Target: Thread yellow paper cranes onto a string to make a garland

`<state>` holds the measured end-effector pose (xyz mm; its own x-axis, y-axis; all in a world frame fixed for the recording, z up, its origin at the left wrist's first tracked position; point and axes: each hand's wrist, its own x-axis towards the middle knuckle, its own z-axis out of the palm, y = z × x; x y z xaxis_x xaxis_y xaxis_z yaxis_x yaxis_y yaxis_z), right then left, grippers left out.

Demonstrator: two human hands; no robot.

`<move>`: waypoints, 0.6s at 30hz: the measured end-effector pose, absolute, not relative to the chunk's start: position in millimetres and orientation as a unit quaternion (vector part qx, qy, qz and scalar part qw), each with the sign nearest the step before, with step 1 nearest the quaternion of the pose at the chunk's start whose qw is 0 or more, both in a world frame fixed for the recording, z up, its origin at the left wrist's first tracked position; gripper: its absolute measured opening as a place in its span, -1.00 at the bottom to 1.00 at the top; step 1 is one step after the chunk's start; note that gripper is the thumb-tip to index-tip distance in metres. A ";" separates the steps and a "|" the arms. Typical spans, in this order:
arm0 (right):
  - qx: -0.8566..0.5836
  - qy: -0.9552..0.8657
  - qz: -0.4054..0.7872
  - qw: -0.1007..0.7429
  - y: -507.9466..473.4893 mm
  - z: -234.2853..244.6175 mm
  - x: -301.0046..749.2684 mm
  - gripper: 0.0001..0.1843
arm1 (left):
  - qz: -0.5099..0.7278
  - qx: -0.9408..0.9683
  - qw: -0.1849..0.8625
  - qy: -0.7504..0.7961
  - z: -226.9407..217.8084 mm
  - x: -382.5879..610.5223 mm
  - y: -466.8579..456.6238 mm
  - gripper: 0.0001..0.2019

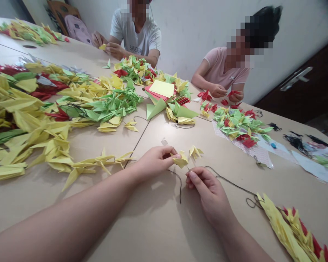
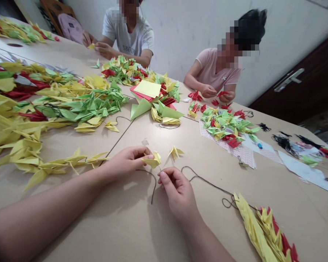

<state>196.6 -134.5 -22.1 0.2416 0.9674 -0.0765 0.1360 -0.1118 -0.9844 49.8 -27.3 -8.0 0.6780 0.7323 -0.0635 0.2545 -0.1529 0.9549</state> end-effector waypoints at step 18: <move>-0.623 -0.454 0.412 0.486 -135.0 -22.7 196.2 -0.80 | 0.215 0.731 0.551 0.340 -7.7 50.2 -27.9 -0.75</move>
<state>196.2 -135.0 -22.7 0.2478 0.9662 -0.0713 0.1651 -0.1146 -0.9796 50.2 -27.9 -7.7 0.6772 0.7333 -0.0606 0.2599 -0.1613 0.9521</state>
